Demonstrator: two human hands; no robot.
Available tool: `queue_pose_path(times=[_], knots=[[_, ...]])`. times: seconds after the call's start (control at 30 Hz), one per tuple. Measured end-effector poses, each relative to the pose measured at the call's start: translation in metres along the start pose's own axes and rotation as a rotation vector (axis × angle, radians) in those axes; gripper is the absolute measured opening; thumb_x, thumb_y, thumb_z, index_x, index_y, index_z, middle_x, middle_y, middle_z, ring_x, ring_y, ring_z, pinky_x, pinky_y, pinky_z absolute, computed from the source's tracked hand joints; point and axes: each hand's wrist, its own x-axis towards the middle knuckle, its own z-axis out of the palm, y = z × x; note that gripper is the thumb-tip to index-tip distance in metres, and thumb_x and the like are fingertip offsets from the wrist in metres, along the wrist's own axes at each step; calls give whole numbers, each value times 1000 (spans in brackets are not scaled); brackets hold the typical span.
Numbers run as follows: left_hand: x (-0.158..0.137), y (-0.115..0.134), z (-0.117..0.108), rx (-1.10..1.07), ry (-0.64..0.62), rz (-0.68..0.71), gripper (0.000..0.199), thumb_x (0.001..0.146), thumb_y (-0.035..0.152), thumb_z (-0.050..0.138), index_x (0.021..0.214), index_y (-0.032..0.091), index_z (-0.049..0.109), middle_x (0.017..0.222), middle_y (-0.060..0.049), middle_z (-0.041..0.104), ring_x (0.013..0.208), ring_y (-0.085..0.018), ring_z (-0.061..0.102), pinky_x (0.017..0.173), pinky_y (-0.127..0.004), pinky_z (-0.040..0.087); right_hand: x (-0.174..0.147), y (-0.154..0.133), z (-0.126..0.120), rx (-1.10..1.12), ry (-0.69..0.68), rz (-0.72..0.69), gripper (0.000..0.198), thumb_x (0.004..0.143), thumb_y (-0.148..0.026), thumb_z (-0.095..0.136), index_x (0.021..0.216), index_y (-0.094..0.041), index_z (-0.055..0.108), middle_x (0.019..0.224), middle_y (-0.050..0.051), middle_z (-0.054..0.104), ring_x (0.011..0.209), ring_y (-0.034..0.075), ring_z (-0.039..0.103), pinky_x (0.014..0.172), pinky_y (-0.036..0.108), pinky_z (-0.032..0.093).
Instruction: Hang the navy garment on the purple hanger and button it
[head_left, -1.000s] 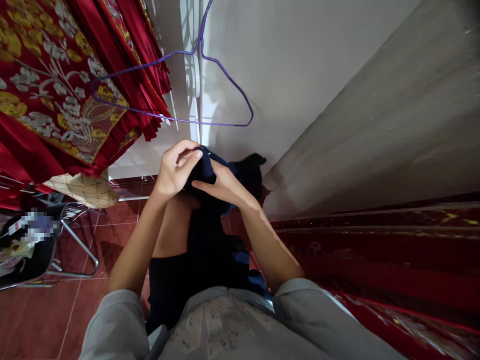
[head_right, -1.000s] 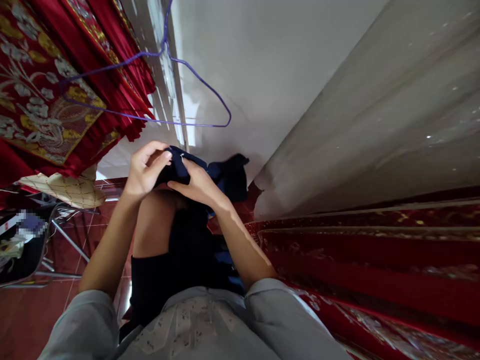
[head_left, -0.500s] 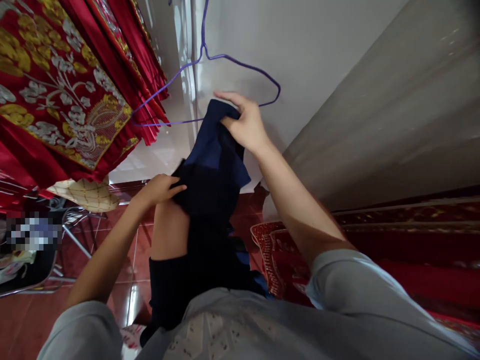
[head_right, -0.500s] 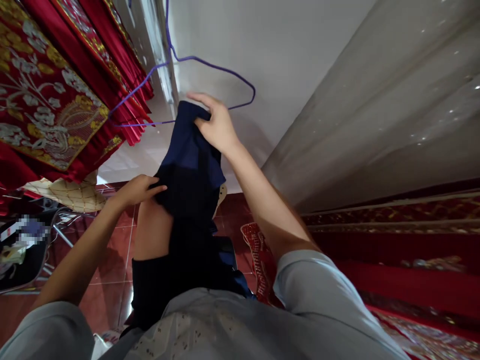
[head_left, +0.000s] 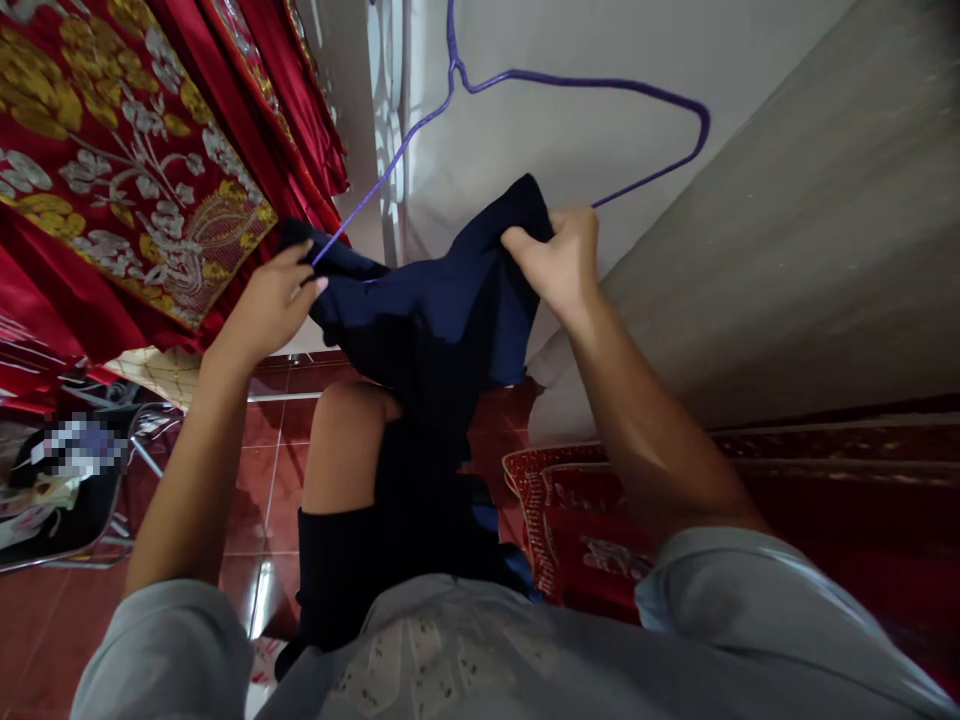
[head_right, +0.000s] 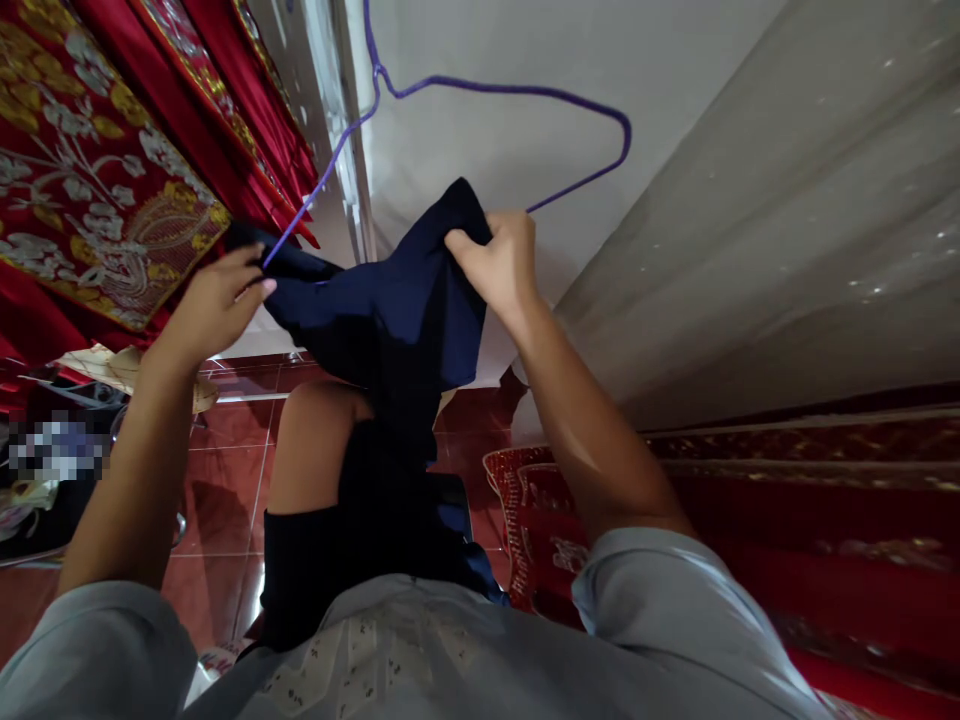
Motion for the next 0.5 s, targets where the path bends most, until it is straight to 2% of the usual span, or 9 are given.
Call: queue_pose_path(times=[0.1,0.13,0.2,0.27,0.33,0.37,0.43,0.47,0.5], knots=[[27,26,-10,-52,176,82,20,103,37,51,98,21,61,140,-7,62,133,-22,56,116,-42,43,-16,-4,18,13,-79,-9,43,81,-22,65,55,-24,31,55,-2,36,65,17,51,59,30,48],[36,33,-10,-74,211,89,15,102,36,54,107,22,60,137,-5,63,130,-21,57,114,-41,44,-22,-6,22,7,-119,-20,40,83,-25,63,56,-24,34,56,-1,40,66,18,54,62,32,51],[54,39,-7,-118,261,64,23,101,32,54,123,23,55,125,-5,66,117,-19,62,107,-39,48,-31,-9,25,-33,-160,-68,27,87,-29,61,65,-23,48,66,2,54,76,22,62,74,37,55],[66,34,-3,-131,247,0,26,104,32,46,126,22,54,112,-4,69,106,-19,64,102,-39,48,-33,-12,17,-80,-106,-142,5,86,-27,63,87,-22,61,93,8,68,100,28,66,92,43,54],[72,23,-3,-99,182,-49,30,105,35,37,122,22,58,106,-3,70,104,-19,62,103,-41,45,-26,-13,-1,-98,33,-211,29,85,-20,64,114,-23,62,127,12,65,127,29,59,108,44,47],[72,17,-5,-74,156,-56,31,105,37,35,118,23,60,106,-3,70,106,-19,61,104,-43,43,-20,-12,-12,-106,117,-219,33,86,-17,63,119,-22,61,135,13,62,132,28,55,112,43,44],[71,4,-10,-35,165,-54,30,104,42,38,112,27,62,109,-3,68,113,-21,57,106,-46,41,-5,-11,-35,-106,215,-151,17,89,-14,61,105,-17,65,123,14,67,121,26,61,108,42,45],[70,-1,-13,-24,196,-55,27,103,45,40,109,29,62,109,-3,67,117,-22,55,106,-46,40,3,-11,-45,-68,195,-83,4,90,-14,63,93,-16,66,107,12,70,107,24,65,102,42,48],[69,-6,-15,-17,233,-61,24,102,46,43,105,31,62,108,-4,67,120,-23,52,107,-46,39,10,-12,-53,6,132,9,9,90,-15,65,81,-15,64,89,8,69,91,21,65,93,40,50]])
